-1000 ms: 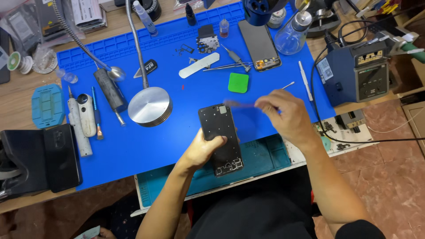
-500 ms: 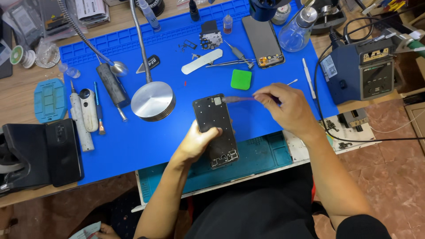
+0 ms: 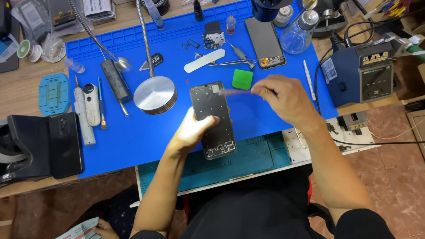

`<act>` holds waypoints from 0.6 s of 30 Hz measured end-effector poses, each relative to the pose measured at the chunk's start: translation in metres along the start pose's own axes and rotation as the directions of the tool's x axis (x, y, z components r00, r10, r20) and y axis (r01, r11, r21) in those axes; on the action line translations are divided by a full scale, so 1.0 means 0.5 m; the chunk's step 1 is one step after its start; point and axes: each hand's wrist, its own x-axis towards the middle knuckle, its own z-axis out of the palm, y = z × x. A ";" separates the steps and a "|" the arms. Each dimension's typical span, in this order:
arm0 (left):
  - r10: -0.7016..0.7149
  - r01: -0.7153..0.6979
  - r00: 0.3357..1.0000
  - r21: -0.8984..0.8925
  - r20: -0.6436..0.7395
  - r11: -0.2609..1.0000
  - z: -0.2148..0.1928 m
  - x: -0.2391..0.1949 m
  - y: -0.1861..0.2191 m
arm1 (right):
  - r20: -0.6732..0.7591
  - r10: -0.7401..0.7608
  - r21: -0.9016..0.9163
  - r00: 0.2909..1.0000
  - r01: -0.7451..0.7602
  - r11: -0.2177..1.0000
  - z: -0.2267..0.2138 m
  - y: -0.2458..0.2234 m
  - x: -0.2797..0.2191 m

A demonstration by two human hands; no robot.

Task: The person cleans the back of a smartphone casing using a toothbrush and a cotton swab. They then flip the casing to clean the interior and handle a separate phone frame and battery component on the workbench.

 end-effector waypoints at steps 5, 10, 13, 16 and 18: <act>0.044 -0.057 0.988 -0.087 -0.151 0.995 -0.025 0.017 -0.008 | 0.241 0.065 0.089 0.968 -0.089 0.992 -0.005 -0.020 -0.043; 0.039 -0.053 0.987 -0.091 -0.154 0.994 -0.046 0.049 -0.098 | 0.063 0.087 0.042 0.994 -0.090 0.995 -0.006 -0.024 -0.046; 0.102 -0.177 0.950 -0.240 -0.295 0.955 -0.019 0.030 -0.027 | 0.252 0.133 0.012 0.958 -0.141 0.990 -0.024 -0.033 -0.078; 0.143 -0.270 0.931 -0.372 -0.335 0.888 -0.036 0.046 -0.062 | 0.099 0.332 -0.002 0.938 -0.334 0.943 -0.016 -0.015 -0.120; 0.133 -0.300 0.935 -0.539 -0.328 0.787 -0.029 0.049 -0.075 | 0.026 0.242 0.033 0.970 -0.242 0.970 -0.001 -0.014 -0.141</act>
